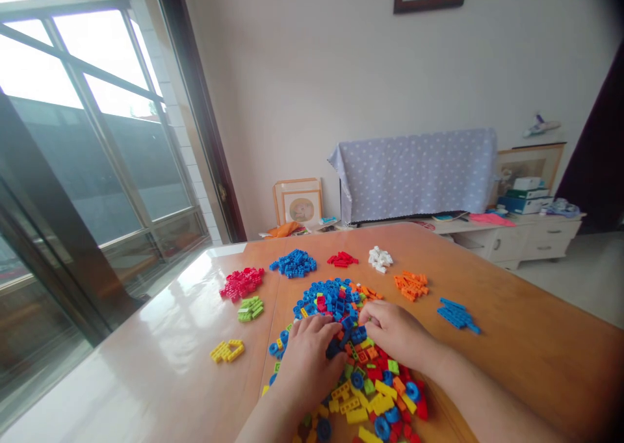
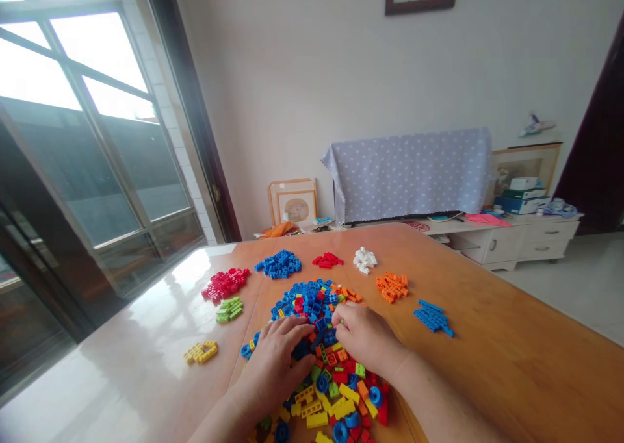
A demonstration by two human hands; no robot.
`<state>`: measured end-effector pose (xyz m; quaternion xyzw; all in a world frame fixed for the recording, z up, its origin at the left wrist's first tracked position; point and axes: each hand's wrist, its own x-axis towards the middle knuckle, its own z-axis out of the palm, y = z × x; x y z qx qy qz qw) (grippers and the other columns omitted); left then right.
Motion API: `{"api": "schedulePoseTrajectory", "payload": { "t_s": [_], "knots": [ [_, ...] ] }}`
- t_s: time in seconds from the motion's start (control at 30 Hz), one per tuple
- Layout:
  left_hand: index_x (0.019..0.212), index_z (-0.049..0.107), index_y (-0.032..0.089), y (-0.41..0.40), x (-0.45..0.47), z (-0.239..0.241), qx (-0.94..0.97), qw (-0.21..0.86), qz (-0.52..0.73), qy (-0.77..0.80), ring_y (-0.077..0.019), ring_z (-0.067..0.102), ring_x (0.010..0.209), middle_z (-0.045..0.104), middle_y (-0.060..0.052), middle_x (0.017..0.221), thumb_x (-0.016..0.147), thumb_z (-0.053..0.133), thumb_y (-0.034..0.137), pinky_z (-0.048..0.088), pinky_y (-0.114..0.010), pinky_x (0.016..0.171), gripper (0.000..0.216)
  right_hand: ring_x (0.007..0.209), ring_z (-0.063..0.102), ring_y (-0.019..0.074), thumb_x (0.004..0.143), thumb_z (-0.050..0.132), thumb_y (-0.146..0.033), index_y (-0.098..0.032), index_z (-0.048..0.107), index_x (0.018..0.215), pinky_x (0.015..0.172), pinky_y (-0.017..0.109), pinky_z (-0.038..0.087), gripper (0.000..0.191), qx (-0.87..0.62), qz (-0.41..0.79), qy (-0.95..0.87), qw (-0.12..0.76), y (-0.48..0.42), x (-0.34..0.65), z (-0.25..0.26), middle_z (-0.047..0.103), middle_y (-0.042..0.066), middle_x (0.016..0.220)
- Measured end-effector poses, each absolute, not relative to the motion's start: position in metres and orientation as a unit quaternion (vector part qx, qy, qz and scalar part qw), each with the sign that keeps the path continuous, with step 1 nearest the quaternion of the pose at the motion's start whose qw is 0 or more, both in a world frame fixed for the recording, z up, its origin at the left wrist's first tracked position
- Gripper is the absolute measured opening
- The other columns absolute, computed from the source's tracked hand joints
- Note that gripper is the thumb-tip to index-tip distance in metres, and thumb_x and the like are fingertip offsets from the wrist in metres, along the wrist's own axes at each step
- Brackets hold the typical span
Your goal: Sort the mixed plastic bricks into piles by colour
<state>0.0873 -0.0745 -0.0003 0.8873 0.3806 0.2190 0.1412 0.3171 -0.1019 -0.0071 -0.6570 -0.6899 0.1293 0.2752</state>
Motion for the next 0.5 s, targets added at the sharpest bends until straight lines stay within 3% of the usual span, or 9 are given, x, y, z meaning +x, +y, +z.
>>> {"api": "schedulePoseTrajectory", "payload": {
  "t_s": [0.17,0.33,0.5],
  "knots": [
    [0.108,0.071,0.034,-0.071,0.088,-0.003,0.885,0.136,0.226,0.383,-0.0256,0.057,0.114,0.067,-0.002,0.122,0.087,0.059,0.024,0.041,-0.041,0.101,0.026,0.080,0.060,0.0160,0.080,0.054,-0.020,-0.025,0.068,0.086,0.070,0.024,0.037,0.016,-0.664,0.136,-0.688,0.261,-0.101,0.321,-0.007,0.069,0.000,0.089],
    [0.105,0.070,0.034,-0.069,0.086,-0.003,0.886,0.138,0.230,0.379,-0.0236,0.059,0.110,0.068,-0.001,0.117,0.090,0.053,0.020,0.044,-0.037,0.096,0.027,0.079,0.060,0.0168,0.086,0.049,-0.025,-0.024,0.068,0.095,0.065,0.025,0.036,0.021,-0.716,0.111,-0.619,0.302,-0.092,0.347,-0.007,0.069,0.002,0.089],
    [0.106,0.071,0.032,-0.069,0.088,-0.001,0.882,0.151,0.233,0.382,-0.0237,0.059,0.108,0.068,-0.003,0.116,0.089,0.052,0.019,0.045,-0.035,0.093,0.029,0.086,0.060,0.0167,0.083,0.053,-0.021,-0.022,0.068,0.091,0.071,0.024,0.038,0.017,-0.739,0.109,-0.598,0.291,-0.080,0.369,-0.017,0.068,0.003,0.095]
  ]
}}
